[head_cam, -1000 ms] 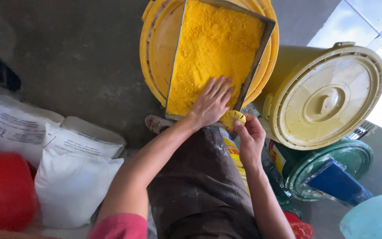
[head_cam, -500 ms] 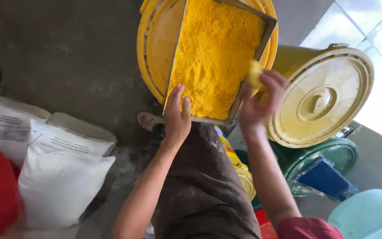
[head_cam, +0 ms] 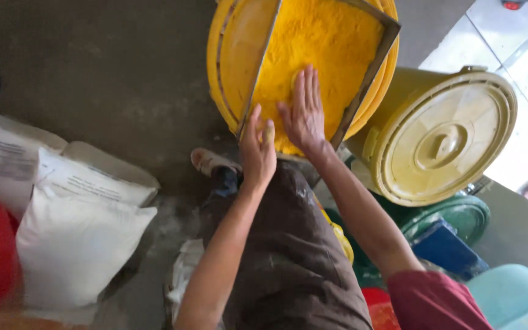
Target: Manually shaping yellow dough balls into decorative patterns and coating them before placing them on a baking tray.
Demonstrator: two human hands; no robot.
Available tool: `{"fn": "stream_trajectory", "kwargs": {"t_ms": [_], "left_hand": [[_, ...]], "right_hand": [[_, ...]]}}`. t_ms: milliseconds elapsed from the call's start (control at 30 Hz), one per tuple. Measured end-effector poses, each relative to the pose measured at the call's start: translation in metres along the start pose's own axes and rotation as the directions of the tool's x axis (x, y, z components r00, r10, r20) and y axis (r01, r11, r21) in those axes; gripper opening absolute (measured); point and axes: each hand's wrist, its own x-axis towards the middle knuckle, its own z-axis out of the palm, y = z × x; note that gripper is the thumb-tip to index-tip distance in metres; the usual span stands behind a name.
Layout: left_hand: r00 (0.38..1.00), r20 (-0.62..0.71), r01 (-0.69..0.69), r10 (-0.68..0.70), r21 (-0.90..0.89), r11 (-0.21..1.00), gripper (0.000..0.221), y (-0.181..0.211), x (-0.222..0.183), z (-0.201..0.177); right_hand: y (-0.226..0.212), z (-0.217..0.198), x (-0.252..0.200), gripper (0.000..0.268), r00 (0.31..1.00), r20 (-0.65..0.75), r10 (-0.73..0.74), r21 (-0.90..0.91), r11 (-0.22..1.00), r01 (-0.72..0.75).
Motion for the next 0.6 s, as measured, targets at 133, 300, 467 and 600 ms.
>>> {"fn": "stream_trajectory", "kwargs": {"t_ms": [133, 300, 467, 600], "left_hand": [[0.996, -0.024, 0.089, -0.087, 0.091, 0.992, 0.059, -0.006, -0.003, 0.015], [0.996, 0.025, 0.086, -0.085, -0.041, 0.995, 0.074, -0.014, 0.012, 0.04], [0.997, 0.01, 0.082, -0.081, -0.114, 0.99, 0.071, -0.013, 0.015, 0.046], [0.996, -0.048, 0.073, -0.076, -0.07, 0.995, 0.067, 0.002, 0.008, 0.037]], "right_hand": [[-0.006, -0.008, 0.001, 0.076, 0.998, 0.013, -0.06, -0.033, 0.998, 0.06], [0.004, -0.005, -0.004, 0.067, 0.989, 0.087, -0.119, -0.106, 0.986, 0.128], [0.005, -0.014, 0.002, 0.064, 0.981, 0.089, -0.172, -0.147, 0.972, 0.184], [0.0, -0.026, 0.01, 0.066, 0.985, 0.059, -0.16, -0.034, 0.986, 0.162]]}}
